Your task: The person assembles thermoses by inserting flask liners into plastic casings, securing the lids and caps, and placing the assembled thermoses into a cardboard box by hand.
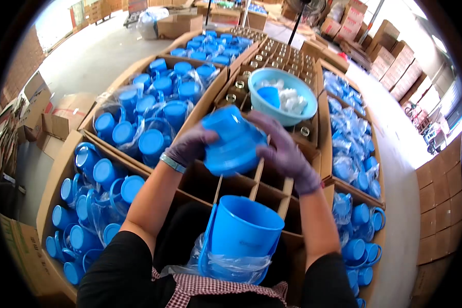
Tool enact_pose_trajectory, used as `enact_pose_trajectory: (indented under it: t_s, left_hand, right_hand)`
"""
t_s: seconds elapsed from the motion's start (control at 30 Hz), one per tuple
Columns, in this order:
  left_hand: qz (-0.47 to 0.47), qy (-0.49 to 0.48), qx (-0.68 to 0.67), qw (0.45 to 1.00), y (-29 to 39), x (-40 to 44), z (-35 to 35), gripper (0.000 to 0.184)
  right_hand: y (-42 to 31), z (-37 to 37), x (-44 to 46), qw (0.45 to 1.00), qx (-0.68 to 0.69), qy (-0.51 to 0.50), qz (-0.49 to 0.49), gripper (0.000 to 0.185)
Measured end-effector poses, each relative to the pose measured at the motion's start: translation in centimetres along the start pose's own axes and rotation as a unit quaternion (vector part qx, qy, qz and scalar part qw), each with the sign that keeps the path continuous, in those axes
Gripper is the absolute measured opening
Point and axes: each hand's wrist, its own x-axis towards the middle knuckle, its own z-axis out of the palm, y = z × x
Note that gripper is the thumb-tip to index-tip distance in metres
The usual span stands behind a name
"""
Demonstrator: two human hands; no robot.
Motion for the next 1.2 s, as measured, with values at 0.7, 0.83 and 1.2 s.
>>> enact_pose_trajectory:
  t_s: [0.7,0.83,1.2]
  left_hand:
    - [0.139,0.196,-0.422,0.874,-11.8,-3.0,-6.3,0.087]
    - [0.142,0.091,-0.466,0.869,-9.1,-3.3,-6.6,0.100]
    - [0.115,-0.037,-0.340,0.933,-0.2,1.5,3.4,0.111]
  right_hand:
    - [23.5,2.2,0.7,0.920,-0.311,0.072,0.229,0.080]
    - [8.1,-6.4,4.2,0.942,-0.277,0.179,0.058,0.078]
    - [-5.2,-19.6,9.1,0.947,0.273,0.156,-0.059,0.023]
